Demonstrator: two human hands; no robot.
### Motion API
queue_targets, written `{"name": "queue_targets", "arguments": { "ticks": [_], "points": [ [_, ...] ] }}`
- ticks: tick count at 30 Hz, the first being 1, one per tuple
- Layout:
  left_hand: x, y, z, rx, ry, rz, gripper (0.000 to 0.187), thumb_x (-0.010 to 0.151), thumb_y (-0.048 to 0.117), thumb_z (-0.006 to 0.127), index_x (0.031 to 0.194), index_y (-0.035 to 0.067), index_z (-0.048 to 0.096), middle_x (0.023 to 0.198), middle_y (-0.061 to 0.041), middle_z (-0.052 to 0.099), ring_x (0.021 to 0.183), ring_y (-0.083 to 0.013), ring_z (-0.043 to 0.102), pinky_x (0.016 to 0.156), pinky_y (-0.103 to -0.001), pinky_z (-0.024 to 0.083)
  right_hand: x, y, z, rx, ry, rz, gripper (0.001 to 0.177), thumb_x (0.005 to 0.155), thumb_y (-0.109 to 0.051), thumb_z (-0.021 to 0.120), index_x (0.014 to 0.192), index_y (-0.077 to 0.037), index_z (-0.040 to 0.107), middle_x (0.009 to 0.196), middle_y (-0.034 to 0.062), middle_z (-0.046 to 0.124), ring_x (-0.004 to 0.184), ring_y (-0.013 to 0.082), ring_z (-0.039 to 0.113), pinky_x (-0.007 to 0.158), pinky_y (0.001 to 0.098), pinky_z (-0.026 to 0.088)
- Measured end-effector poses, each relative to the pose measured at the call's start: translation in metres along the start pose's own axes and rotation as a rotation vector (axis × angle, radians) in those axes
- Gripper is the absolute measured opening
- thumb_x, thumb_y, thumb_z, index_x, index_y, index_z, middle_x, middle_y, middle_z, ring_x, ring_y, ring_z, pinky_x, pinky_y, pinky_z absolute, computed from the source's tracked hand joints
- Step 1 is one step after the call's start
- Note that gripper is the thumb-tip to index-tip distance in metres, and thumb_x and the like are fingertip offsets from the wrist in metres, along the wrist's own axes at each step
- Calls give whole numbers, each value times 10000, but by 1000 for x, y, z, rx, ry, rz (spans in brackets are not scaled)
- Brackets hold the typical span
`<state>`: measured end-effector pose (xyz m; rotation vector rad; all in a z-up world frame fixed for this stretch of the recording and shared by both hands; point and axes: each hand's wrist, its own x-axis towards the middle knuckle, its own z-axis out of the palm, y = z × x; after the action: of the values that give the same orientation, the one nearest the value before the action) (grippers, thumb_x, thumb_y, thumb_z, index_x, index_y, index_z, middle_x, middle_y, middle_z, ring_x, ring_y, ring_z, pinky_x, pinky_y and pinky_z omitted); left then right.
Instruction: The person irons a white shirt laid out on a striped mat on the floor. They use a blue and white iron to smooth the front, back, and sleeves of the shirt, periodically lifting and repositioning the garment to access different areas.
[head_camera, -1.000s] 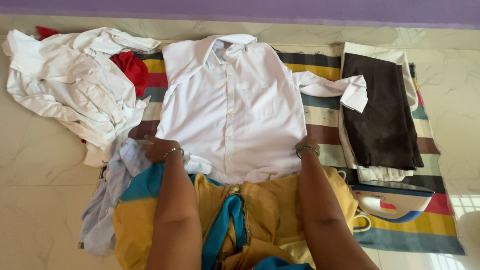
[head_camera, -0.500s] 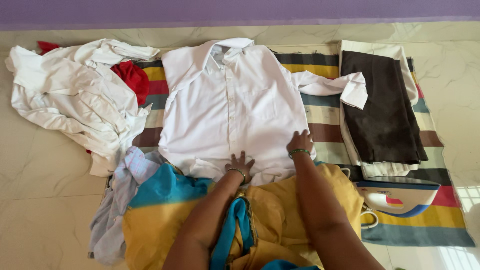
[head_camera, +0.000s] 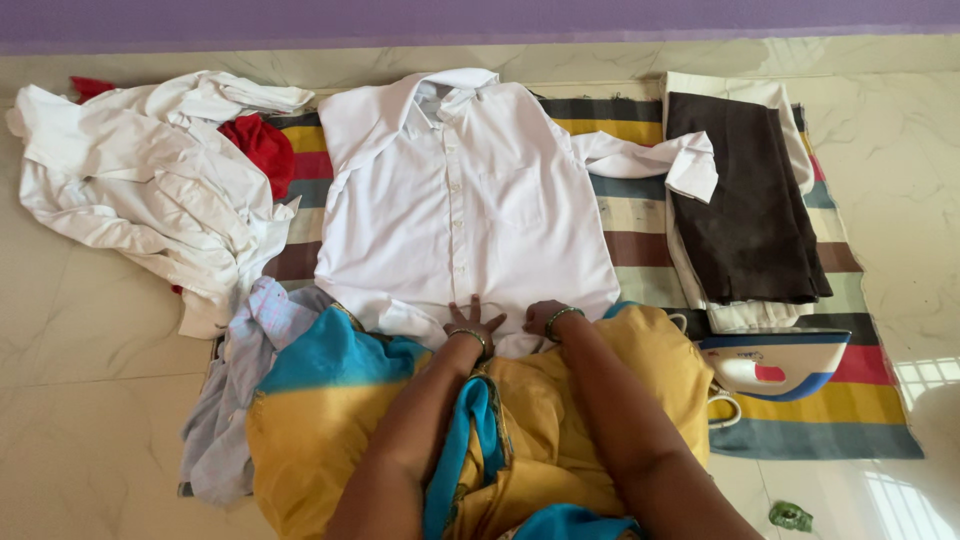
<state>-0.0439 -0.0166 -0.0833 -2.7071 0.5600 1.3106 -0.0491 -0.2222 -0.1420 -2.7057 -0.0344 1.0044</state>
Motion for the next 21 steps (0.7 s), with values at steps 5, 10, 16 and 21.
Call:
{"name": "queue_targets", "arguments": {
  "ticks": [5,10,16,21],
  "points": [
    [7,-3,10,-28,53,25,924,915,314,646,1596,590,85,1727,-41,-258,1521,-597,-141,1139,-739,260,-83,6,-44,309,461,120,429,873,-421,713,1203,-148,692,1095,158,756,1072,356,693,952,448,543],
    [13,-1,13,13,50,14,934,925,323,620,1600,578,27,1712,-76,-285,1503,-622,-180,1122,-757,259,-217,39,-64,323,1494,188,165,916,-104,750,1065,-64,691,1089,148,714,901,294,698,709,371,592],
    [27,3,25,-26,65,-6,990,914,312,647,1598,590,-12,1702,-84,-318,1489,-615,-235,1116,-788,205,-308,122,-4,-4,1890,748,485,908,92,701,1351,17,522,1329,255,525,1306,382,552,1124,497,545],
    [51,-10,60,-201,299,91,914,897,342,660,1593,584,119,1720,-77,-248,1503,-590,-231,1111,-817,177,-297,181,45,586,1859,683,539,867,68,721,1344,14,476,1314,185,564,1233,314,610,1076,428,564]
  ]
}}
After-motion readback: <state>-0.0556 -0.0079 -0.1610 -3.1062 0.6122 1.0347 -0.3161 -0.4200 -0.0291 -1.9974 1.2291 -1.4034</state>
